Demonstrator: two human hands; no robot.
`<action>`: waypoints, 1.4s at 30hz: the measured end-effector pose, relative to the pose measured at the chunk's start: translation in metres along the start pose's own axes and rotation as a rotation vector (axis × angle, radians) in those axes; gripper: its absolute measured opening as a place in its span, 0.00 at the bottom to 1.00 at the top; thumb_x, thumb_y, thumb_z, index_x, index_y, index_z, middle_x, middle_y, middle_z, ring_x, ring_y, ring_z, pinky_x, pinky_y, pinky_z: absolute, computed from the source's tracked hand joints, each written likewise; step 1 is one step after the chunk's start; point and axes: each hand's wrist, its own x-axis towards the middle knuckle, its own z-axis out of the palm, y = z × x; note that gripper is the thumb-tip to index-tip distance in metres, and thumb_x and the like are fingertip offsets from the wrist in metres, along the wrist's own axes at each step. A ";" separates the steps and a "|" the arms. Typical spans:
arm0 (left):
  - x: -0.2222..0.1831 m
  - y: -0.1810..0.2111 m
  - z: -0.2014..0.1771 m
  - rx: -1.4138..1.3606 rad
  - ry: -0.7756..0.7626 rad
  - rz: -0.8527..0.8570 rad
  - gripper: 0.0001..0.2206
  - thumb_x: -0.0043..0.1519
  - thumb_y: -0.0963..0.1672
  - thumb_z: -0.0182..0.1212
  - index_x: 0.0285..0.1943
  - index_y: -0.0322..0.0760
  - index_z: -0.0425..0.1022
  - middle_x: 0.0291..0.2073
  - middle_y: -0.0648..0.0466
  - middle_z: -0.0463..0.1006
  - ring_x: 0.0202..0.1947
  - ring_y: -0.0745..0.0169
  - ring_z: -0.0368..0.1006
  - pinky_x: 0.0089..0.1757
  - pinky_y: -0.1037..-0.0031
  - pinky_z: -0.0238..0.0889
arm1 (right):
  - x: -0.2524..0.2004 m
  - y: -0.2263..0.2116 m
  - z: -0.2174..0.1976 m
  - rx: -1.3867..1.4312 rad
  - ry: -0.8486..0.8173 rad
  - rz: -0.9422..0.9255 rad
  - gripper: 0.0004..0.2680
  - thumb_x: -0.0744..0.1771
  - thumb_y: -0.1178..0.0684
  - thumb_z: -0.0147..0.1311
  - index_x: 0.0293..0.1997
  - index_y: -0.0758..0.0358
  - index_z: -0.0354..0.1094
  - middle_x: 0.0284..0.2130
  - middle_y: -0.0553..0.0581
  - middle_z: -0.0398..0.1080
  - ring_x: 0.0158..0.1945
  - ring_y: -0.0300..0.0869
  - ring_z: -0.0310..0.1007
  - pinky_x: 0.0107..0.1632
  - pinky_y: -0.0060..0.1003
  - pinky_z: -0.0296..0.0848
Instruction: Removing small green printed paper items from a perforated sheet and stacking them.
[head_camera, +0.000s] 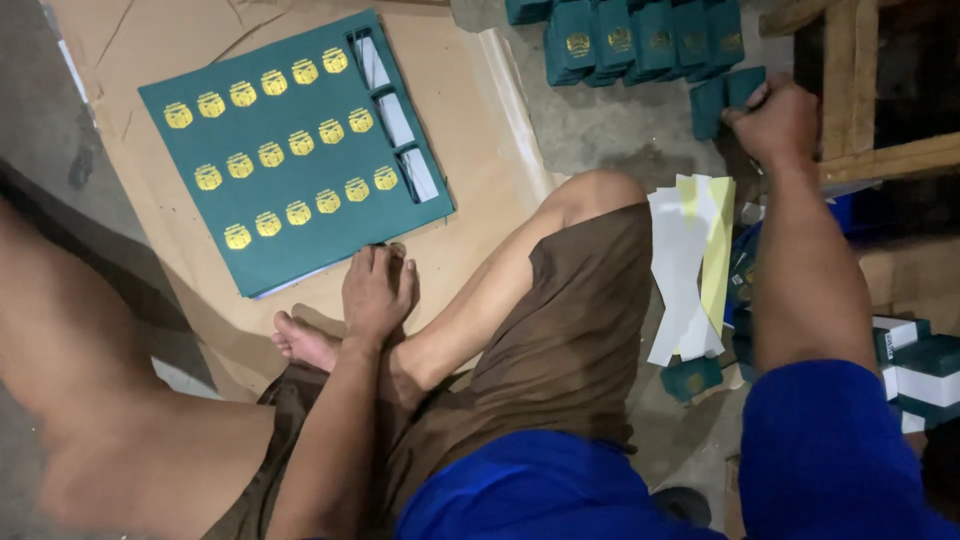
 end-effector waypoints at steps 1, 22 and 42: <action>0.000 0.000 0.000 0.001 0.006 0.005 0.11 0.63 0.46 0.63 0.48 0.36 0.73 0.42 0.43 0.71 0.46 0.41 0.70 0.45 0.56 0.66 | 0.002 -0.004 0.003 0.004 -0.017 0.027 0.14 0.61 0.51 0.75 0.36 0.64 0.69 0.36 0.63 0.75 0.41 0.59 0.76 0.45 0.52 0.74; 0.001 0.000 0.003 0.026 0.015 -0.007 0.11 0.62 0.46 0.64 0.47 0.37 0.74 0.41 0.44 0.72 0.44 0.42 0.71 0.44 0.57 0.66 | 0.007 0.001 0.034 0.066 -0.016 0.090 0.16 0.60 0.53 0.74 0.42 0.63 0.66 0.38 0.65 0.75 0.44 0.60 0.77 0.46 0.51 0.74; -0.005 -0.001 -0.003 -0.035 0.038 -0.034 0.11 0.62 0.47 0.63 0.47 0.37 0.73 0.41 0.43 0.72 0.46 0.40 0.70 0.46 0.55 0.65 | -0.116 -0.113 -0.011 0.589 -0.166 -0.121 0.02 0.70 0.57 0.58 0.44 0.63 0.72 0.43 0.53 0.74 0.39 0.35 0.73 0.41 0.32 0.71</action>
